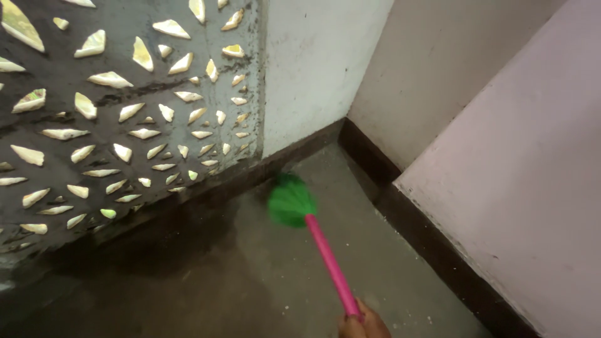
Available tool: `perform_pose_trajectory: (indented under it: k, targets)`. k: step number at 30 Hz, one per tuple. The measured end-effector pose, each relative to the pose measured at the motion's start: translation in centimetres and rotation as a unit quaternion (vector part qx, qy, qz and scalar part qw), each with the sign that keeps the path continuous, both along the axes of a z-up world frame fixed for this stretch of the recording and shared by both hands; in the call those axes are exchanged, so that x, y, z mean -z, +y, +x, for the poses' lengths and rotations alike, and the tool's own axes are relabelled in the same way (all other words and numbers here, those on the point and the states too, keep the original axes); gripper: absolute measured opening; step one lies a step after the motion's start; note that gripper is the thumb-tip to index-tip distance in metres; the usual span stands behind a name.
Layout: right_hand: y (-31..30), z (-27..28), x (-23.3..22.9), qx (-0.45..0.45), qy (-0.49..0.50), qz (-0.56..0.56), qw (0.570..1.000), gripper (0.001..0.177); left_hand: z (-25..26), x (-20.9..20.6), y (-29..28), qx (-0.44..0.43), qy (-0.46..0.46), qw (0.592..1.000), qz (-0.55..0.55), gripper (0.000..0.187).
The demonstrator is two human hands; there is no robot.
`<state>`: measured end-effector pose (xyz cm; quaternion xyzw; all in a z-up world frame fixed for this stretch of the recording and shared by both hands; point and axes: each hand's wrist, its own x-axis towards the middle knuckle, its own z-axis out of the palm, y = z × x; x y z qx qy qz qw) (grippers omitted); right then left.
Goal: The person sweeps the floor and corners of a room using a green duster with a pink handle, eventually reaching into a dark corner to clear out debris.
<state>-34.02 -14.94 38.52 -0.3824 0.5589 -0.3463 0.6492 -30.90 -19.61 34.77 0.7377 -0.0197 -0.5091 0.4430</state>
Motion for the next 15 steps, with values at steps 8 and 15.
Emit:
perform_pose_trajectory:
  k: [8, 15]
  targets:
    - [-5.8, 2.5, -7.2, 0.069, 0.253, 0.003, 0.965, 0.032, 3.4, -3.7, -1.4, 0.073, 0.168, 0.972, -0.145, 0.029]
    - [-13.0, 3.7, -0.1, 0.066, 0.161, 0.062, 0.983, 0.032, 9.8, -5.2, -6.7, 0.069, 0.413, 0.907, -0.030, 0.031]
